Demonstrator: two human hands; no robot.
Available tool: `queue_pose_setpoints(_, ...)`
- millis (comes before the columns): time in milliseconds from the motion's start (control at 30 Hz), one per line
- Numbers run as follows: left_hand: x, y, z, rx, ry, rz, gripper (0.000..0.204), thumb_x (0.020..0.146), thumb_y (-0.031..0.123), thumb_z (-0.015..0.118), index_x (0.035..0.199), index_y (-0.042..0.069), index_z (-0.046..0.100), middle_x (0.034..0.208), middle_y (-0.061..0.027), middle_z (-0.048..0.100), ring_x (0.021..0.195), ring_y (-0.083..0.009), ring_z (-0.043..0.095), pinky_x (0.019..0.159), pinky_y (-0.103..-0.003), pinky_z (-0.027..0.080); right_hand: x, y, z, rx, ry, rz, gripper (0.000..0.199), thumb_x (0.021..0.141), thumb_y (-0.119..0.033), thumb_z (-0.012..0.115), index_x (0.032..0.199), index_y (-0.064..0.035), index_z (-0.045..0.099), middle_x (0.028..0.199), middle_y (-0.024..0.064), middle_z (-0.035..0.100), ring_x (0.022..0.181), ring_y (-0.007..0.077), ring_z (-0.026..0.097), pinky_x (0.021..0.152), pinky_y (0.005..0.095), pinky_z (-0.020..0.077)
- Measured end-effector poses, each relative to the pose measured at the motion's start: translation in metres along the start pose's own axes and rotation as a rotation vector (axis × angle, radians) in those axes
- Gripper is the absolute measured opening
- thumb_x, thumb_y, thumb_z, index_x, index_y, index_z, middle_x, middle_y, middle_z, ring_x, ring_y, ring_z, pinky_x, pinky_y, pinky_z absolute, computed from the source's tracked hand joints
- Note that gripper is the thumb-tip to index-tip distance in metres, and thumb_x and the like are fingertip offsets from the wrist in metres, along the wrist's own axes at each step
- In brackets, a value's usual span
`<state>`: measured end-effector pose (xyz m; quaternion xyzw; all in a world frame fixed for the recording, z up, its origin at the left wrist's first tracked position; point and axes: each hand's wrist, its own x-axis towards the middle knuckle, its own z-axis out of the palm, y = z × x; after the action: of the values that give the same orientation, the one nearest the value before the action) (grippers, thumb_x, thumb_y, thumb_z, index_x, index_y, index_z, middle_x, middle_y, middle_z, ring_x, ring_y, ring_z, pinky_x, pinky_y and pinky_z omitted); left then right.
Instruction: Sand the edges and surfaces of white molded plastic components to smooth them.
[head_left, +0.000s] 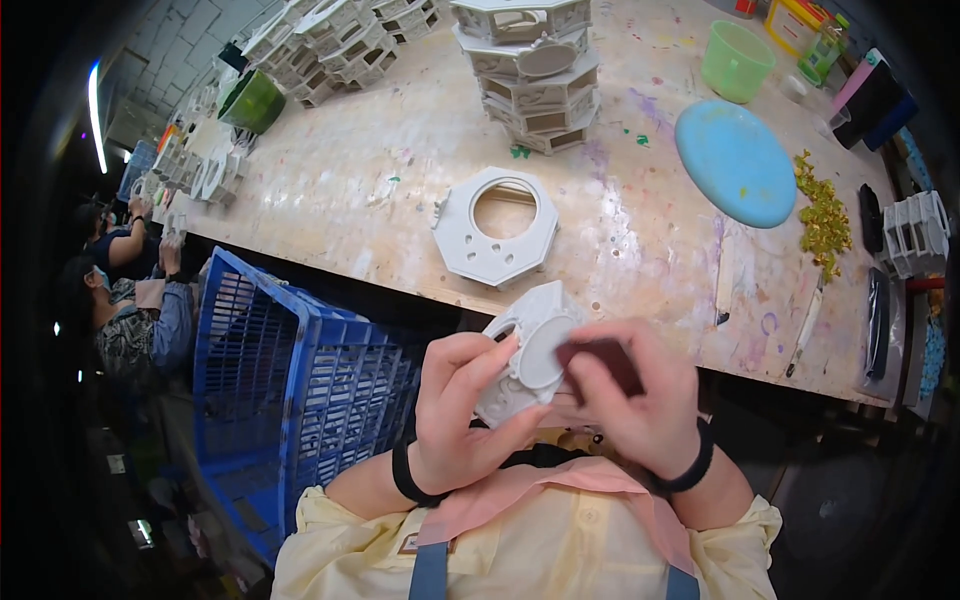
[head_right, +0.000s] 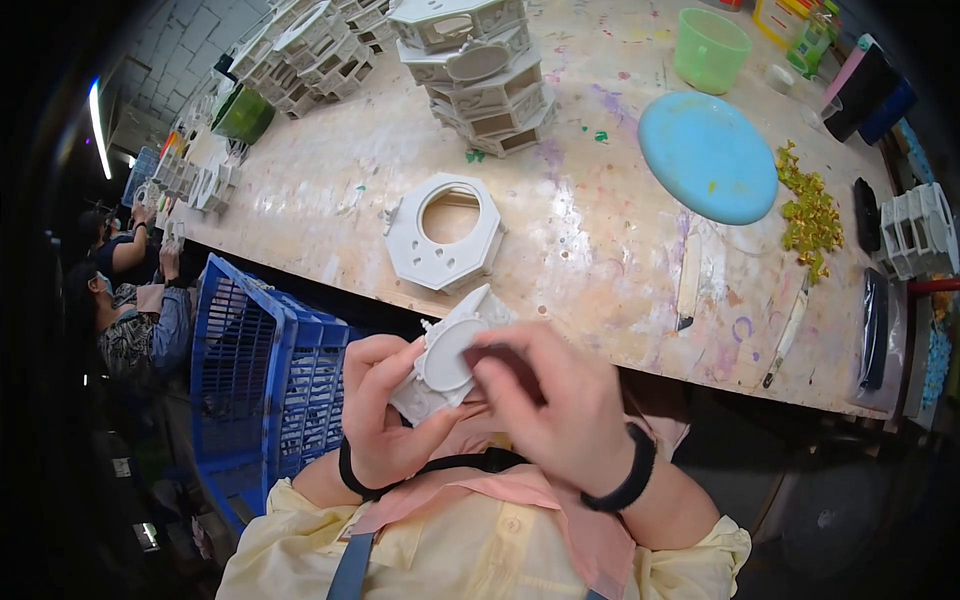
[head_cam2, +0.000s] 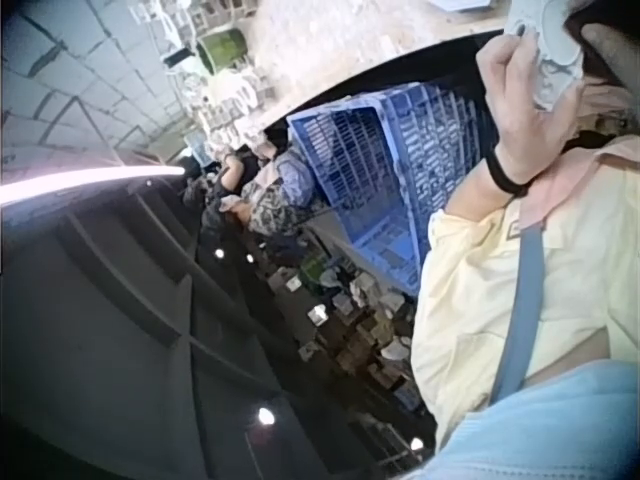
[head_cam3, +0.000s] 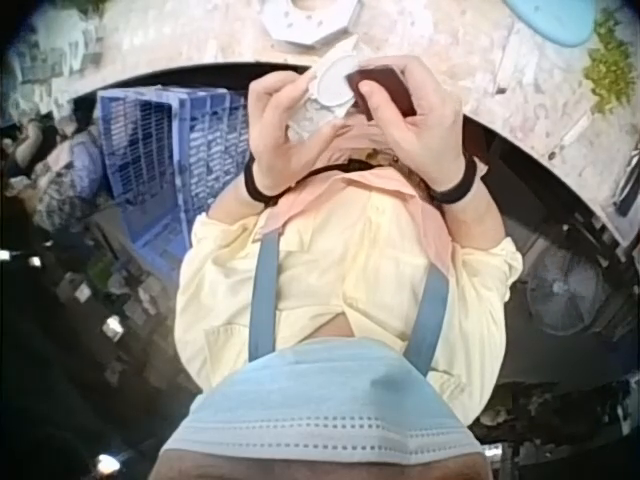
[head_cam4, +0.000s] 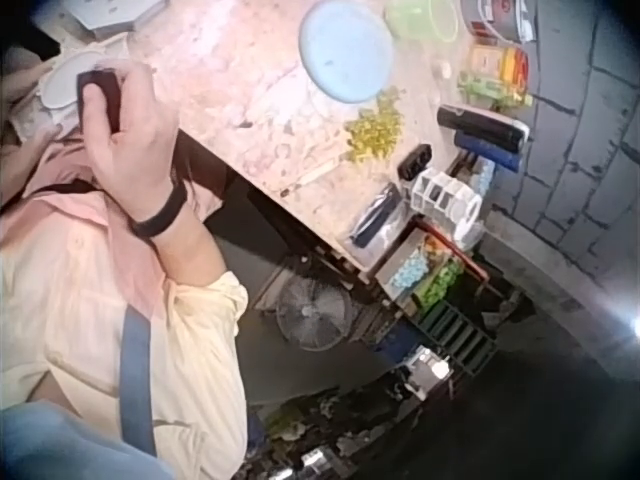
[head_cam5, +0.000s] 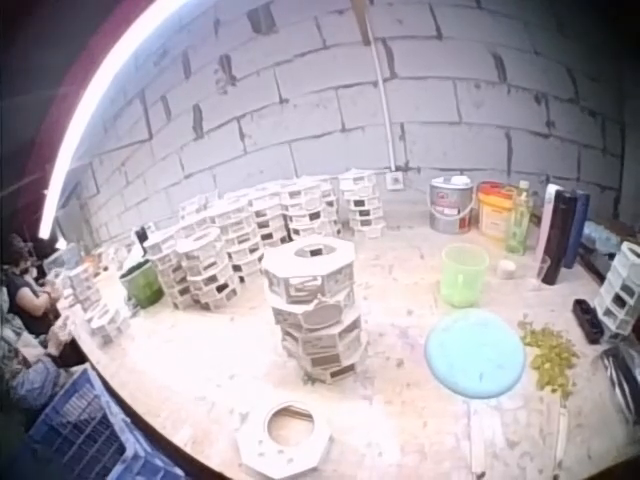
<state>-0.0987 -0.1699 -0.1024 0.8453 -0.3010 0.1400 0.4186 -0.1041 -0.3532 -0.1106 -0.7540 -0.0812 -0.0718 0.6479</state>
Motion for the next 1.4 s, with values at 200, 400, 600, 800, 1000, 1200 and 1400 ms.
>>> queue_pose_setpoints(200, 0.001, -0.006, 0.000, -0.107, -0.021, -0.138, 0.052, 0.065, 0.007, 0.074, 0.112, -0.003, 0.053, 0.097, -0.0137, 0.049, 0.086, -0.0236, 0.050, 0.073, -0.030, 0.042, 0.006, -0.001, -0.012, -0.018, 0.161, 0.055, 0.016, 0.080, -0.002, 0.060, 0.096, -0.0002, 0.056, 0.072, 0.0091, 0.064, 0.064, 0.0131, 0.063, 0.056, 0.0240, 0.0480)
queue_pose_setpoints(400, 0.000, -0.006, 0.002, -0.134, -0.024, -0.138, 0.051, 0.065, 0.006, 0.073, 0.111, -0.004, 0.053, 0.098, -0.0140, 0.049, 0.087, -0.0235, 0.050, 0.074, -0.030, 0.042, 0.002, -0.002, -0.002, -0.027, -0.027, -0.101, 0.018, 0.078, -0.004, 0.062, 0.096, -0.0026, 0.057, 0.072, 0.0106, 0.064, 0.059, 0.0180, 0.063, 0.052, 0.0258, 0.0472)
queue_pose_setpoints(600, -0.001, -0.010, -0.002, -0.309, -0.011, -0.275, 0.047, 0.067, 0.005, 0.071, 0.111, -0.004, 0.053, 0.101, -0.0143, 0.050, 0.091, -0.0214, 0.050, 0.078, -0.028, 0.041, 0.010, 0.004, -0.022, -0.096, 0.150, 0.107, 0.017, 0.080, -0.004, 0.059, 0.097, -0.0028, 0.057, 0.072, 0.0090, 0.063, 0.060, 0.0134, 0.061, 0.053, 0.0246, 0.0471)
queue_pose_setpoints(800, 0.001, -0.015, -0.004, -0.542, -0.069, -0.409, 0.042, 0.074, 0.005, 0.067, 0.112, -0.004, 0.051, 0.108, -0.0129, 0.050, 0.100, -0.0179, 0.051, 0.084, -0.028, 0.041, 0.004, 0.000, -0.021, 0.107, 0.097, 0.215, 0.017, 0.081, -0.003, 0.059, 0.098, -0.0010, 0.056, 0.076, 0.0043, 0.063, 0.066, 0.0065, 0.059, 0.056, 0.0208, 0.0467)
queue_pose_setpoints(1000, 0.004, -0.011, -0.011, -0.840, -0.130, -0.658, 0.037, 0.083, 0.006, 0.059, 0.116, -0.006, 0.047, 0.111, -0.0107, 0.052, 0.103, -0.0161, 0.052, 0.090, -0.029, 0.041, 0.005, 0.000, -0.023, 0.144, 0.070, 0.244, 0.018, 0.081, -0.002, 0.059, 0.098, -0.0007, 0.056, 0.080, 0.0041, 0.063, 0.070, 0.0063, 0.059, 0.059, 0.0203, 0.0469)
queue_pose_setpoints(1200, 0.022, -0.035, -0.023, -0.966, -0.307, -0.782, 0.032, 0.085, 0.006, 0.057, 0.113, -0.006, 0.049, 0.100, -0.0081, 0.058, 0.077, -0.0069, 0.054, 0.063, -0.020, 0.045, 0.007, 0.002, -0.029, 0.191, -0.015, 0.241, 0.017, 0.081, -0.001, 0.057, 0.098, 0.0006, 0.056, 0.085, 0.0054, 0.063, 0.072, 0.0072, 0.059, 0.062, 0.0208, 0.0473)
queue_pose_setpoints(1400, 0.030, -0.041, -0.014, -0.902, -0.468, -0.805, 0.026, 0.084, 0.008, 0.060, 0.106, -0.005, 0.055, 0.087, -0.0031, 0.059, 0.068, -0.0041, 0.051, 0.058, -0.019, 0.042, 0.008, 0.014, -0.022, 0.359, -0.162, 0.170, 0.016, 0.081, 0.001, 0.056, 0.096, 0.0006, 0.057, 0.082, 0.0047, 0.063, 0.070, 0.0064, 0.058, 0.060, 0.0211, 0.0470)
